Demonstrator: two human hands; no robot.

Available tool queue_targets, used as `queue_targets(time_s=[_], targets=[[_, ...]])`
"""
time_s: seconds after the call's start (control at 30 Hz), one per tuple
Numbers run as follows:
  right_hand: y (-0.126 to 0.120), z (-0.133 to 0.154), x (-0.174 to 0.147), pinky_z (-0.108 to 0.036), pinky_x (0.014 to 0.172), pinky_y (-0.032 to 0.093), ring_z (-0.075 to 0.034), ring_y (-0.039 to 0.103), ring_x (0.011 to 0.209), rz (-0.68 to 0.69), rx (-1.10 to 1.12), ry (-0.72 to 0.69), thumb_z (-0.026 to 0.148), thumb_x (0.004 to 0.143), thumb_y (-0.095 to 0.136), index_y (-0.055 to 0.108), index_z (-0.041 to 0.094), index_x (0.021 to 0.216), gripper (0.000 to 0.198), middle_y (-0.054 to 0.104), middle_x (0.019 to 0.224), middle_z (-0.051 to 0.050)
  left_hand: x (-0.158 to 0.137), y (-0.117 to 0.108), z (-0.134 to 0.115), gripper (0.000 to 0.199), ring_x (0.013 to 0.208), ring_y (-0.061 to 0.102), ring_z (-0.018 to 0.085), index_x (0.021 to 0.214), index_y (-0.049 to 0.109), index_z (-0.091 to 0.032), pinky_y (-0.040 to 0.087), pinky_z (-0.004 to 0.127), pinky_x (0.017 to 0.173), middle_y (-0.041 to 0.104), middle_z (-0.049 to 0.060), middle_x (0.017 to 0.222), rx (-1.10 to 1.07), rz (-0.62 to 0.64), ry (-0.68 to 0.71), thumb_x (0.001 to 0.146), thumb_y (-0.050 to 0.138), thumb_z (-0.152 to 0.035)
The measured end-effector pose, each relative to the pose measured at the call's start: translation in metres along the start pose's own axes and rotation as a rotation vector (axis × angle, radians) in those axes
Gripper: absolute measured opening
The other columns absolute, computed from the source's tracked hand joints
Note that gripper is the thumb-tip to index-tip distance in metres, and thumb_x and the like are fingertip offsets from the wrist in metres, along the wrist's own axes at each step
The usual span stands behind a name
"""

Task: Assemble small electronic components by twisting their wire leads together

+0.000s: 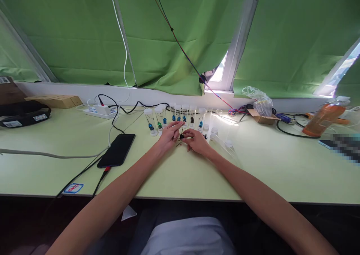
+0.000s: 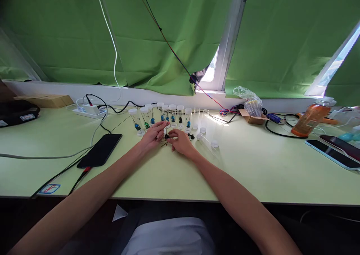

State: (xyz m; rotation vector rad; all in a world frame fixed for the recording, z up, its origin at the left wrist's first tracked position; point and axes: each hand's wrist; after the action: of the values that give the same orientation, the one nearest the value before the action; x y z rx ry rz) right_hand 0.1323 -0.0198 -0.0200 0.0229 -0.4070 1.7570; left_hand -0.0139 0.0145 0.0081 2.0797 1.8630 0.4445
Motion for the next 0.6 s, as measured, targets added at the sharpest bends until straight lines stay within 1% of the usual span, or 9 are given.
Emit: queue_targets(time_s=[0.1, 0.27, 0.5, 0.6], targets=[[0.0002, 0.0005, -0.0001, -0.024, 0.046, 0.050, -0.006, 0.058, 0.043, -0.001, 0.020, 0.002, 0.022, 0.081, 0.062, 0.059, 0.020, 0.102, 0.021, 0.070, 0.109, -0.007, 0.0005, -0.0004, 0.0004, 0.029, 0.032, 0.029, -0.003, 0.082, 0.063, -0.015, 0.017, 0.020, 0.029, 0.071, 0.002, 0.084, -0.009, 0.005, -0.004, 0.063, 0.083, -0.023], [0.0001, -0.0004, 0.0005, -0.023, 0.043, 0.050, -0.006, 0.057, 0.042, -0.001, 0.044, 0.000, 0.023, 0.081, 0.063, 0.058, 0.019, 0.101, 0.021, 0.069, 0.110, -0.008, 0.0012, -0.0008, 0.0007, 0.030, 0.033, 0.029, -0.003, 0.082, 0.062, -0.015, 0.017, 0.020, 0.029, 0.072, 0.003, 0.090, -0.026, 0.003, -0.013, 0.063, 0.083, -0.024], [0.0002, -0.0004, 0.0010, -0.023, 0.042, 0.048, -0.007, 0.058, 0.042, 0.008, 0.063, 0.009, 0.022, 0.081, 0.063, 0.058, 0.019, 0.103, 0.022, 0.069, 0.110, -0.007, 0.0022, -0.0030, 0.0011, 0.025, 0.032, 0.030, -0.002, 0.084, 0.063, -0.014, 0.018, 0.019, 0.030, 0.069, 0.000, 0.077, -0.056, 0.018, -0.029, 0.067, 0.081, -0.021], [0.0002, -0.0003, 0.0007, -0.022, 0.041, 0.047, -0.007, 0.058, 0.042, 0.015, 0.079, 0.004, 0.023, 0.081, 0.063, 0.058, 0.019, 0.103, 0.022, 0.069, 0.111, -0.008, 0.0026, -0.0037, 0.0006, 0.023, 0.032, 0.030, -0.002, 0.085, 0.063, -0.014, 0.018, 0.019, 0.029, 0.068, -0.001, 0.075, -0.056, 0.023, -0.037, 0.070, 0.079, -0.021]])
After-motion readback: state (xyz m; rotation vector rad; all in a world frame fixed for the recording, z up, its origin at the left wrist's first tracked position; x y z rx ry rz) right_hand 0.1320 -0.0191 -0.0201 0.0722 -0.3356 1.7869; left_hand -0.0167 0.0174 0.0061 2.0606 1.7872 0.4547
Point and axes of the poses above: each hand's wrist, its own x-axis towards the middle knuckle, its own y-axis out of the palm, z = x × y
